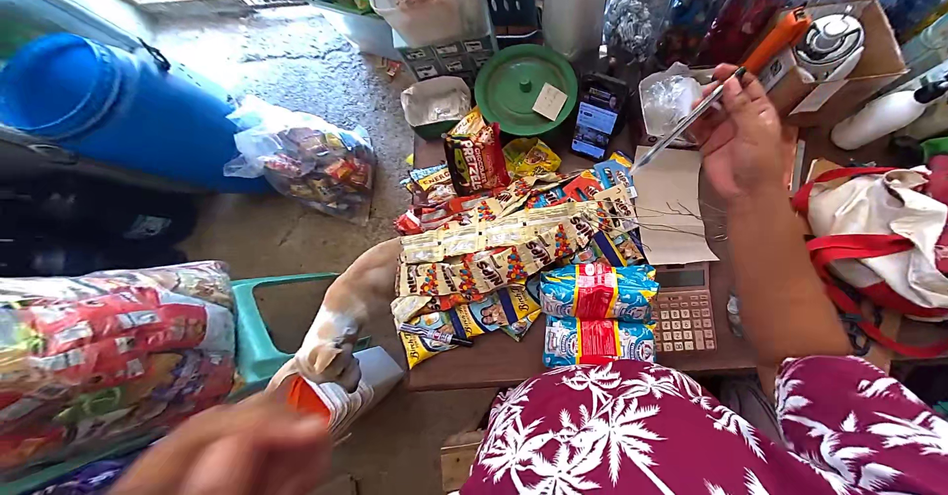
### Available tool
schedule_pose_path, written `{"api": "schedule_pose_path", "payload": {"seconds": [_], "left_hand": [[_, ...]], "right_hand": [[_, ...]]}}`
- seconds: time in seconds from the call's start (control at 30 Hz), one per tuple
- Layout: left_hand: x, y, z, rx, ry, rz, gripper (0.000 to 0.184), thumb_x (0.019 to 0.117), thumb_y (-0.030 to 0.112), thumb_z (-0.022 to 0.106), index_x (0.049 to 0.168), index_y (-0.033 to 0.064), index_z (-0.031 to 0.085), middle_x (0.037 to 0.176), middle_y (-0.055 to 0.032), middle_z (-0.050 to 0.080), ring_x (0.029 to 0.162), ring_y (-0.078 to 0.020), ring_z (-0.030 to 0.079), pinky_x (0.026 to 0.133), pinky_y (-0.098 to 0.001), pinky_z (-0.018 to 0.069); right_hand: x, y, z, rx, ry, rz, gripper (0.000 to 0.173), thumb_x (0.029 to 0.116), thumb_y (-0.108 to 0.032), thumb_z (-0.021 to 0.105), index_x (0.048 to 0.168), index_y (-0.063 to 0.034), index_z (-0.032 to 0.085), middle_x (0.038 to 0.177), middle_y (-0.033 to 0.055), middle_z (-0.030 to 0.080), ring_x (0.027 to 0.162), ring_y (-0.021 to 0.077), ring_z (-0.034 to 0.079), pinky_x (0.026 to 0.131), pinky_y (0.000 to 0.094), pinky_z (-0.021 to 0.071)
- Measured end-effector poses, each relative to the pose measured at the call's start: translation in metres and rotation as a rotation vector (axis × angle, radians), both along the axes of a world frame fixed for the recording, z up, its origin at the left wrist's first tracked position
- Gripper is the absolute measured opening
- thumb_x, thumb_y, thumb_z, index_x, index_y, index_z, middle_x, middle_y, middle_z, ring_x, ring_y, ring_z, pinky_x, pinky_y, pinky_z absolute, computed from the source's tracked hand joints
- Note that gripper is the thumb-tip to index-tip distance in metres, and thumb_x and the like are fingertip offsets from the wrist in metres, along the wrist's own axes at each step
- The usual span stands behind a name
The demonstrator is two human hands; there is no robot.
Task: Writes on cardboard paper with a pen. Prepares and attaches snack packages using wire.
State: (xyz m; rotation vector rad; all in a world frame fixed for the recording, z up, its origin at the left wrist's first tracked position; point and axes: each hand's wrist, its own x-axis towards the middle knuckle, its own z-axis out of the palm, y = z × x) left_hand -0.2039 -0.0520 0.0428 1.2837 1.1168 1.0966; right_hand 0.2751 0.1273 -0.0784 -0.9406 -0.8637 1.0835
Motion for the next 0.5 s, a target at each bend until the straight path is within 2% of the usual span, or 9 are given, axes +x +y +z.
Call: {"api": "schedule_pose_path", "payload": {"seconds": [0.07, 0.13, 0.2, 0.23, 0.3, 0.37, 0.5], "left_hand": [[0.043, 0.019, -0.005, 0.08, 0.28, -0.113, 0.026, 0.1078, 0.036, 0.051, 0.116, 0.0254, 0.073, 0.093, 0.0179, 0.068, 0.068, 0.0101, 0.054, 0.06, -0.0085, 0.0442], [0.081, 0.03, -0.016, 0.156, 0.506, -0.14, 0.037, 0.1071, 0.043, 0.05, 0.12, 0.0161, 0.071, 0.097, 0.0092, 0.07, 0.072, 0.007, 0.057, 0.063, -0.0122, 0.0482], [0.104, 0.034, -0.033, 0.196, 0.645, -0.154, 0.046, 0.107, 0.047, 0.047, 0.122, 0.01, 0.07, 0.094, 0.0031, 0.07, 0.07, 0.004, 0.057, 0.063, -0.0153, 0.0494], [0.111, 0.034, -0.039, 0.209, 0.678, -0.17, 0.046, 0.1075, 0.047, 0.046, 0.119, 0.0093, 0.071, 0.091, 0.0028, 0.069, 0.071, 0.0032, 0.058, 0.064, -0.0155, 0.05], [0.118, 0.034, -0.048, 0.25, 0.71, -0.194, 0.044, 0.1088, 0.043, 0.044, 0.103, 0.0086, 0.071, 0.081, 0.0028, 0.064, 0.069, 0.0024, 0.056, 0.064, -0.014, 0.0478], [0.121, 0.032, -0.05, 0.29, 0.732, -0.2, 0.046, 0.1096, 0.042, 0.042, 0.094, 0.0075, 0.069, 0.077, 0.0009, 0.063, 0.069, 0.001, 0.056, 0.064, -0.0145, 0.0455], [0.13, 0.026, -0.054, 0.314, 0.723, -0.233, 0.046, 0.1093, 0.043, 0.042, 0.096, 0.0066, 0.067, 0.076, -0.0004, 0.059, 0.066, -0.0022, 0.052, 0.062, -0.0158, 0.0443]], "right_hand": [[-0.048, -0.029, 0.008, 0.042, 0.091, 0.132, 0.021, 0.1117, -0.023, 0.038, 0.122, -0.0195, 0.056, 0.103, -0.007, 0.072, 0.093, 0.0079, 0.071, 0.086, 0.0291, 0.0601], [-0.093, -0.058, 0.016, 0.056, 0.188, 0.246, 0.017, 0.1105, -0.028, 0.044, 0.12, -0.0227, 0.057, 0.103, -0.0051, 0.074, 0.093, 0.0088, 0.072, 0.081, 0.0273, 0.0614], [-0.126, -0.084, 0.021, 0.053, 0.261, 0.336, 0.015, 0.1087, -0.029, 0.05, 0.12, -0.0232, 0.059, 0.105, -0.0019, 0.073, 0.091, 0.0106, 0.073, 0.078, 0.0273, 0.0624], [-0.137, -0.094, 0.022, 0.05, 0.279, 0.365, 0.015, 0.1082, -0.029, 0.052, 0.12, -0.0228, 0.059, 0.105, -0.0009, 0.072, 0.09, 0.0105, 0.073, 0.076, 0.0266, 0.0628], [-0.148, -0.107, 0.023, 0.053, 0.323, 0.387, 0.015, 0.1068, -0.026, 0.055, 0.12, -0.0204, 0.059, 0.104, 0.0012, 0.072, 0.088, 0.0115, 0.074, 0.075, 0.0267, 0.0634], [-0.149, -0.114, 0.023, 0.05, 0.352, 0.389, 0.014, 0.1058, -0.023, 0.057, 0.118, -0.0185, 0.061, 0.106, 0.0014, 0.073, 0.09, 0.0107, 0.074, 0.076, 0.0257, 0.0631], [-0.151, -0.128, 0.024, 0.038, 0.279, 0.479, 0.022, 0.1062, -0.028, 0.055, 0.121, -0.0177, 0.068, 0.106, -0.0013, 0.075, 0.094, 0.0086, 0.073, 0.085, 0.0272, 0.0611]]}}
